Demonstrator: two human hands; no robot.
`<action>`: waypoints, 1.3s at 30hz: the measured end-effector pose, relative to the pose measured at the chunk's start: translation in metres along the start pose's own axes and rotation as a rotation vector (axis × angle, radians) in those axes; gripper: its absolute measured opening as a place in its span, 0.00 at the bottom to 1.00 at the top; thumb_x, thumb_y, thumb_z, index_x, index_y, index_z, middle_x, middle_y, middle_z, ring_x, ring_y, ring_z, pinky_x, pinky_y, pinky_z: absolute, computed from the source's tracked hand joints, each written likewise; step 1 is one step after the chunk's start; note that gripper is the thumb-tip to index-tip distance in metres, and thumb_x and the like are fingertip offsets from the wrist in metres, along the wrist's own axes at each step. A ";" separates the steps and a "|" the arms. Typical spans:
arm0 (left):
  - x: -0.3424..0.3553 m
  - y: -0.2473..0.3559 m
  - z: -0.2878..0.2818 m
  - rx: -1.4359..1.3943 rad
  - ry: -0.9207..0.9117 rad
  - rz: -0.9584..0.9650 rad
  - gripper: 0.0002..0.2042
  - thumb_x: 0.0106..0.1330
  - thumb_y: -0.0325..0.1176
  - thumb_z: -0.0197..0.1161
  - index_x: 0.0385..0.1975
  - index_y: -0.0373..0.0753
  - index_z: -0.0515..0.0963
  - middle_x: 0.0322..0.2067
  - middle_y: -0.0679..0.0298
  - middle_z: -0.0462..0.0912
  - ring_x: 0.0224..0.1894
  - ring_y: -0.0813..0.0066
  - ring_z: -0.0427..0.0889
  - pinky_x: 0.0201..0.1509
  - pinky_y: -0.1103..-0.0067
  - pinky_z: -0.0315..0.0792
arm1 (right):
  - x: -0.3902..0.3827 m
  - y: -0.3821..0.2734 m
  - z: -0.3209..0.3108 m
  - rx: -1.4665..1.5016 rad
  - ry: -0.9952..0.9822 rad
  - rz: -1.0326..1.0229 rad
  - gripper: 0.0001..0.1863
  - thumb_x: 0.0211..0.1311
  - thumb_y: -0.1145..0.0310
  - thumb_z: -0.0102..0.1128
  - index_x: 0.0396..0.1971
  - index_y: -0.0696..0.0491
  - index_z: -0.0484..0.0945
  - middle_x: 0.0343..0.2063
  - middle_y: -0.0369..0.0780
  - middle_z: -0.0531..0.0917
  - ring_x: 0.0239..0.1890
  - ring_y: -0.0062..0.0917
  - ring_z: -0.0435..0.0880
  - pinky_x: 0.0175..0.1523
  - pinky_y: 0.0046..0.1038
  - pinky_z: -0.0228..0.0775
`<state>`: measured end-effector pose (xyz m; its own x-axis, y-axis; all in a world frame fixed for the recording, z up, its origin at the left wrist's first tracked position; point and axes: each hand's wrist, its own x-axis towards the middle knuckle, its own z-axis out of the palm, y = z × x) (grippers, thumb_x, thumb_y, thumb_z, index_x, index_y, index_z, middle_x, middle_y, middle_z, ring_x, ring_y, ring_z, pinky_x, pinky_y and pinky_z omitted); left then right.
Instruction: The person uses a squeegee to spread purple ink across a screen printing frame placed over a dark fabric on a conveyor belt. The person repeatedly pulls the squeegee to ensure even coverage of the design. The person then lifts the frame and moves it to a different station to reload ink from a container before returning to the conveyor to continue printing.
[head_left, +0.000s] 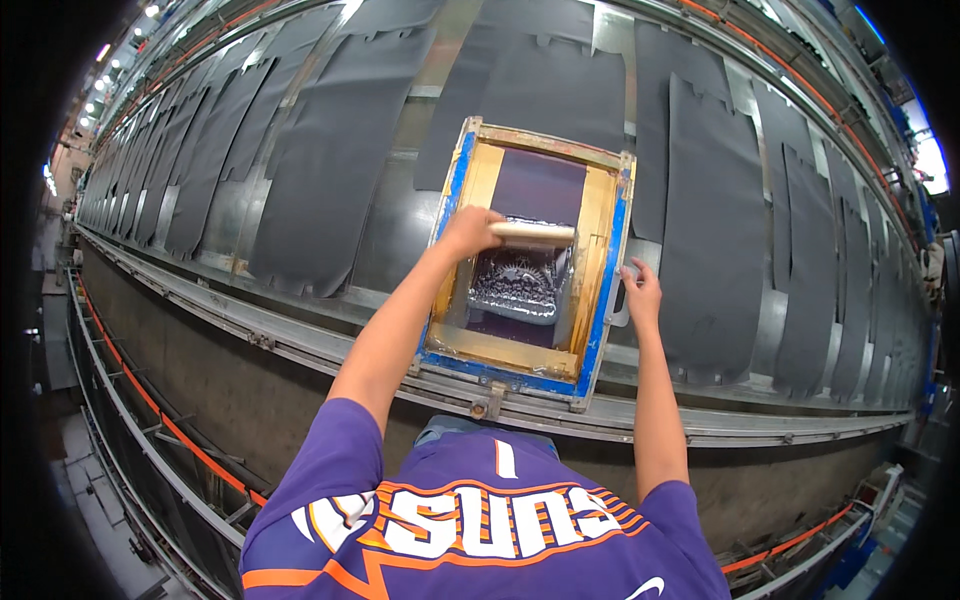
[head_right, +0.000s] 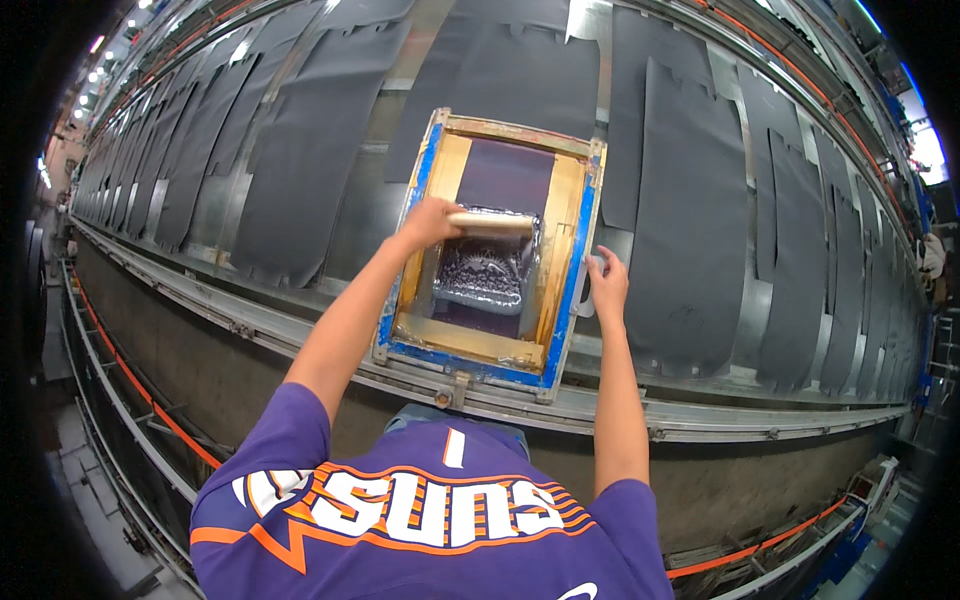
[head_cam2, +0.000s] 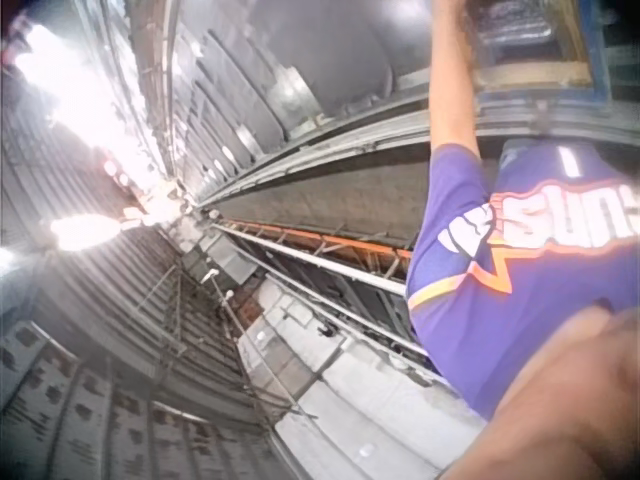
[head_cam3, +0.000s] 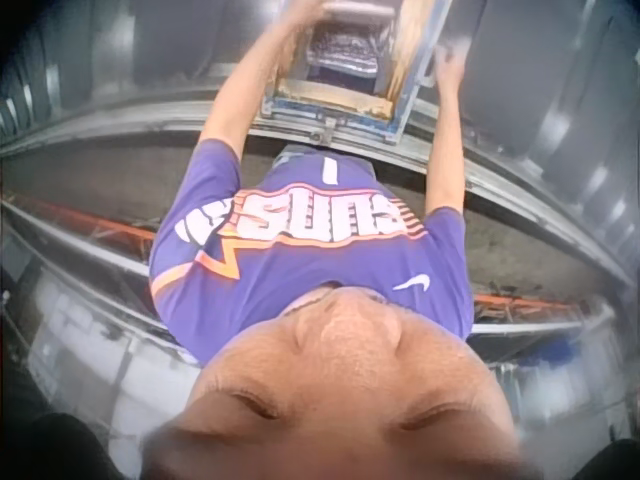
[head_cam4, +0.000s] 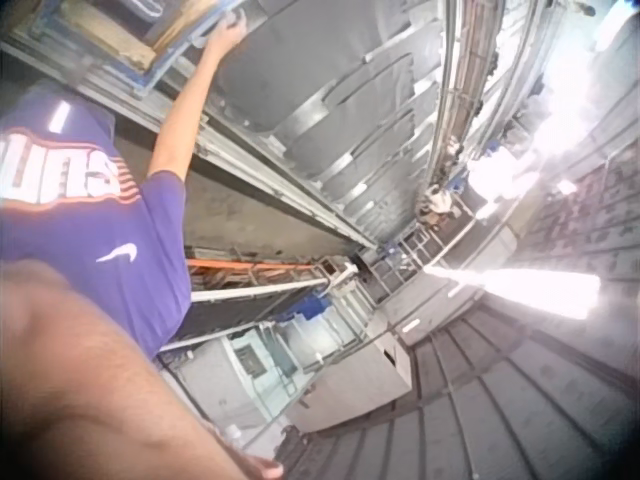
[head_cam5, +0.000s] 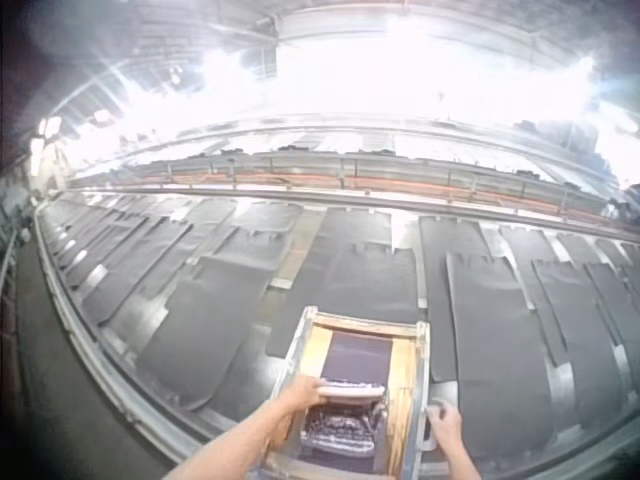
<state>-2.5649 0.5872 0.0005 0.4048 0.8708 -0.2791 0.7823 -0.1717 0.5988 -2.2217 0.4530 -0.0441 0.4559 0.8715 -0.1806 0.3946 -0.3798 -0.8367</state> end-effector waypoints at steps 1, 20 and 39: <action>-0.002 0.005 -0.001 0.028 0.030 0.018 0.17 0.53 0.32 0.71 0.45 0.50 0.87 0.41 0.58 0.88 0.44 0.59 0.87 0.51 0.69 0.79 | 0.005 0.005 0.004 0.108 -0.098 0.172 0.16 0.66 0.62 0.66 0.48 0.55 0.83 0.29 0.36 0.82 0.33 0.20 0.80 0.41 0.26 0.71; -0.258 -0.153 -0.080 0.193 0.187 0.255 0.30 0.50 0.23 0.66 0.58 0.46 0.79 0.62 0.69 0.79 0.64 0.68 0.75 0.62 0.68 0.68 | -0.069 -0.158 0.229 0.225 0.189 -0.170 0.10 0.71 0.66 0.60 0.41 0.57 0.83 0.27 0.37 0.82 0.29 0.20 0.77 0.38 0.27 0.71; -0.143 -0.252 -0.241 0.458 -0.097 0.784 0.17 0.48 0.22 0.67 0.32 0.57 0.90 0.58 0.69 0.75 0.65 0.65 0.67 0.63 0.60 0.57 | -0.130 -0.233 0.401 0.038 0.201 -0.047 0.10 0.69 0.65 0.55 0.45 0.50 0.81 0.17 0.48 0.78 0.22 0.43 0.79 0.32 0.42 0.67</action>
<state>-2.9342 0.6169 0.0702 0.9214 0.3885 0.0082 0.3693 -0.8821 0.2924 -2.6926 0.5527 -0.0327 0.5889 0.8073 -0.0370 0.3906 -0.3245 -0.8615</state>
